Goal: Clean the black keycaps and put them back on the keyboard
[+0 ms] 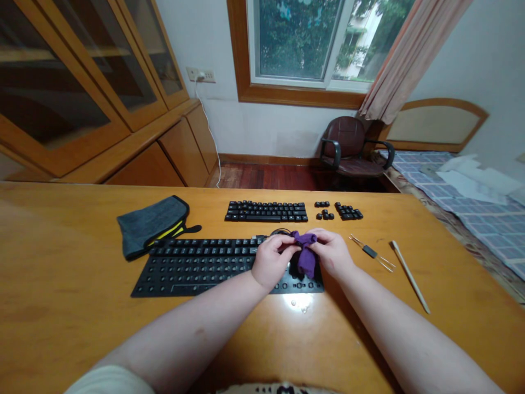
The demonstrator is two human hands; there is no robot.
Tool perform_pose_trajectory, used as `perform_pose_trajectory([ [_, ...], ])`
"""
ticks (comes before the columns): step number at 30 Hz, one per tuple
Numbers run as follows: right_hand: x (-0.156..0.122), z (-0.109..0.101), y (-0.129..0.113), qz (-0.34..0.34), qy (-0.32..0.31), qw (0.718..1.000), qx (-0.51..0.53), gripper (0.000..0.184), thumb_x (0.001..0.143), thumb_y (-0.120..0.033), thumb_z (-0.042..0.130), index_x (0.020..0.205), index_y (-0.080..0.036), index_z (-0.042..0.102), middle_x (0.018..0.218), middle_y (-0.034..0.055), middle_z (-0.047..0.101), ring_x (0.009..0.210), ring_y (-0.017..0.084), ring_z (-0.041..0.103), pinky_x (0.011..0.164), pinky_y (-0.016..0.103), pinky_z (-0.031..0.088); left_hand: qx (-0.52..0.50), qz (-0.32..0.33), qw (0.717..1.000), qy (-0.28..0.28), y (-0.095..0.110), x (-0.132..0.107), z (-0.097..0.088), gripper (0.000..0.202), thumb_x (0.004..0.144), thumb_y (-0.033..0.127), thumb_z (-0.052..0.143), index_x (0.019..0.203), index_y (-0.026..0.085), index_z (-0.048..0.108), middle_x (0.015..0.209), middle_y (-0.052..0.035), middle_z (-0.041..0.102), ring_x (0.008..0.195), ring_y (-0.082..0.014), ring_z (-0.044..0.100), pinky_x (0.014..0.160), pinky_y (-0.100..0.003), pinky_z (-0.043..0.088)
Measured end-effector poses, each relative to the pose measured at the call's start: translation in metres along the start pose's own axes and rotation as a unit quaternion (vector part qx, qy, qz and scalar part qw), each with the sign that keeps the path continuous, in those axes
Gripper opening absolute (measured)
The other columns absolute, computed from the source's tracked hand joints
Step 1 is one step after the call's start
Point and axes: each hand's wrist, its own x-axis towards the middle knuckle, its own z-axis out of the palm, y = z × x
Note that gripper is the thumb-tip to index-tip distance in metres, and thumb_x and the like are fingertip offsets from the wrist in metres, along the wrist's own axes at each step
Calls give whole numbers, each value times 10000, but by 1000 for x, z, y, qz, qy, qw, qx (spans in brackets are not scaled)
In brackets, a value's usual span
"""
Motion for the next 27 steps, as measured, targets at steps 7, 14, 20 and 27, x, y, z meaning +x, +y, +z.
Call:
perform_pose_trajectory([
  [7,0,3,-3,-3,-47,999,10,104,652,-271,707,743,-223,720,776,28,663,742,160,597,731,301,469,1,1,1000,-3,2,1,-3,45,720,183,642,756,174,667,762,-23,677,710,-145,632,713,-260,519],
  [14,-2,4,-3,11,23,1000,-3,45,643,-245,696,649,-202,703,700,26,666,683,161,599,691,294,471,7,19,1000,13,1,2,-1,66,681,175,679,747,181,678,765,-26,679,725,-156,636,739,-288,529],
  [20,-4,9,-6,67,23,996,55,104,673,-269,667,736,-190,693,772,30,691,740,176,610,745,315,465,-66,-35,997,-6,-2,-1,2,153,685,216,678,826,163,658,854,-54,662,758,-154,646,731,-274,548],
  [27,-4,12,-5,108,21,986,123,150,658,-267,680,781,-181,672,772,20,688,735,165,605,736,291,460,-133,-68,989,-20,-6,1,4,236,666,221,699,883,156,635,910,-66,636,804,-156,631,781,-295,538],
])
